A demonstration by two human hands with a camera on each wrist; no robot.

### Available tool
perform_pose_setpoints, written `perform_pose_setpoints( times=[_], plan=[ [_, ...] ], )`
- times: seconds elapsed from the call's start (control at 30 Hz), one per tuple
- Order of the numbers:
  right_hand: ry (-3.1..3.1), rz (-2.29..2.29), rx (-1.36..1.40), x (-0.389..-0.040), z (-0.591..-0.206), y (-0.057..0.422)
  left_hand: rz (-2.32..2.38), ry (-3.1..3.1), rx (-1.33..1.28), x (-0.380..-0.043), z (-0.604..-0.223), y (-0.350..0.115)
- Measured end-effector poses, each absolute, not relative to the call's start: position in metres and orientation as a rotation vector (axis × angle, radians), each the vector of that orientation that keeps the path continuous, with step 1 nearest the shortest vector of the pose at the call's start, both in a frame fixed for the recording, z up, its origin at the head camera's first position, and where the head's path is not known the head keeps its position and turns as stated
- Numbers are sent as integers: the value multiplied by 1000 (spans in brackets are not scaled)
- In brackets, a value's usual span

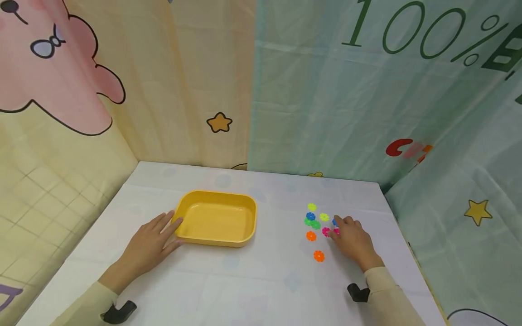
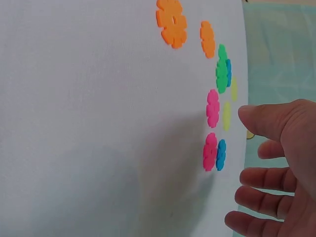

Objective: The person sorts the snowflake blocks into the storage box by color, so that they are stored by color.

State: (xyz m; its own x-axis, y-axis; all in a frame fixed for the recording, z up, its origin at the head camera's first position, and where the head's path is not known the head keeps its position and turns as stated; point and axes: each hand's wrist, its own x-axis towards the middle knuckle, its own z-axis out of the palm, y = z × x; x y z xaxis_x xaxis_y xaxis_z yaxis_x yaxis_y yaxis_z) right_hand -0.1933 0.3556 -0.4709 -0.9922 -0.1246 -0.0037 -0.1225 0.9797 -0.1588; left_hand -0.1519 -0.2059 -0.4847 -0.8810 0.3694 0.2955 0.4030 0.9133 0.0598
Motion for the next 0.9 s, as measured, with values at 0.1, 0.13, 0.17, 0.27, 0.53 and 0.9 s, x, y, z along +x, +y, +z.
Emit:
perform_pose_setpoints(
  times=[0.1,0.13,0.17,0.27,0.53,0.9],
  plan=[
    [3069,-261,-120,-199,-474,364,-171,-2797,-578,-149,-487,-210],
    [3055,-271,-99,-200,-476,366,-170,-2790,-588,-148,-489,-211],
    [3035,-290,-79,-202,-477,369,-167,-2784,-600,-147,-490,-212],
    [2984,-354,-28,-210,-483,377,-161,-2747,-652,-142,-495,-215],
    [2951,-482,24,-225,-491,389,-149,-2680,-716,-134,-502,-220],
    [2981,-467,28,-239,-499,384,-165,-2641,-727,-130,-511,-222]
  ],
)
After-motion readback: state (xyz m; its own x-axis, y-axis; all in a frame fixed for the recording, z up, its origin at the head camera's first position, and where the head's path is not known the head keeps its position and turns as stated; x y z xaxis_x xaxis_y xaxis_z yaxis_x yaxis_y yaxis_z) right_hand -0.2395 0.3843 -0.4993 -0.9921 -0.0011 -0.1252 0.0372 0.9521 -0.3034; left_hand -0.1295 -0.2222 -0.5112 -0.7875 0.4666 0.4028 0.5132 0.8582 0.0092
